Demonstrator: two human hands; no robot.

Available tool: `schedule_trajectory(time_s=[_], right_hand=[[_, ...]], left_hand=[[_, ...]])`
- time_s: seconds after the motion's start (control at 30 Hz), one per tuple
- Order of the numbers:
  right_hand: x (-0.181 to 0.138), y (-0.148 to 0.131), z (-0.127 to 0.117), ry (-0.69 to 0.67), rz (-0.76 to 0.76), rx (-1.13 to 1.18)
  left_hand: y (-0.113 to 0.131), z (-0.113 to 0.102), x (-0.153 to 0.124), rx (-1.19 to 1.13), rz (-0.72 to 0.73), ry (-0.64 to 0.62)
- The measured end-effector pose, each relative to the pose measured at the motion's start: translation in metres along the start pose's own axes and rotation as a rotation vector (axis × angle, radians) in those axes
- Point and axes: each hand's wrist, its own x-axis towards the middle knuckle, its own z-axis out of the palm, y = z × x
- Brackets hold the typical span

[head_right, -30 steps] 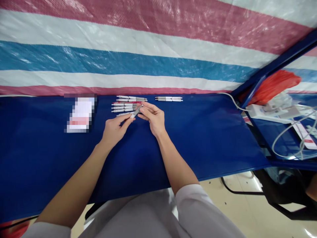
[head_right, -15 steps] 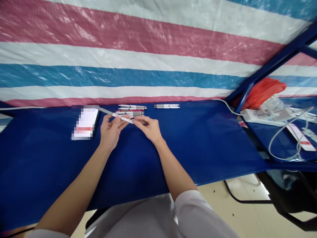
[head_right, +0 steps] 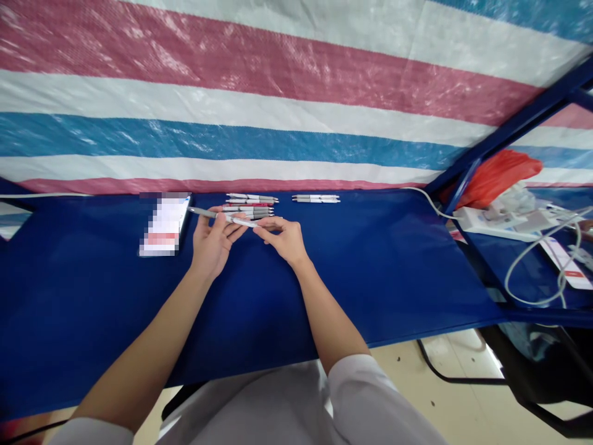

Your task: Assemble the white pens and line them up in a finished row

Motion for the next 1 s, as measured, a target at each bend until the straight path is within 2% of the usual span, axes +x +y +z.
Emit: schedule_trajectory(time_s=[0.17, 0.3, 0.53, 0.6, 0.73, 0.87, 1.0], right_hand=[[0.000, -0.001, 0.003, 0.014, 0.028, 0.084], [-0.001, -0.003, 0.006, 0.013, 0.044, 0.163], [0.002, -0.008, 0.004, 0.176, 0.029, 0.293], [0.004, -0.008, 0.002, 0.235, 0.032, 0.365], [0.010, -0.005, -0.009, 0.373, 0.044, 0.526], [0.015, -0.003, -0.020, 0.458, 0.067, 0.625], [0.016, -0.003, -0.024, 0.484, 0.081, 0.745]], left_hand=[[0.003, -0.004, 0.004, -0.076, -0.031, 0.073], [-0.001, -0.003, 0.003, -0.086, -0.061, 0.047], [-0.010, 0.008, -0.005, 0.043, -0.095, -0.007], [-0.013, 0.010, -0.009, 0.172, -0.037, -0.036], [-0.015, 0.009, -0.016, 0.570, 0.165, -0.149], [-0.014, 0.004, -0.019, 0.918, 0.384, -0.303], [-0.018, 0.002, -0.017, 1.122, 0.563, -0.443]])
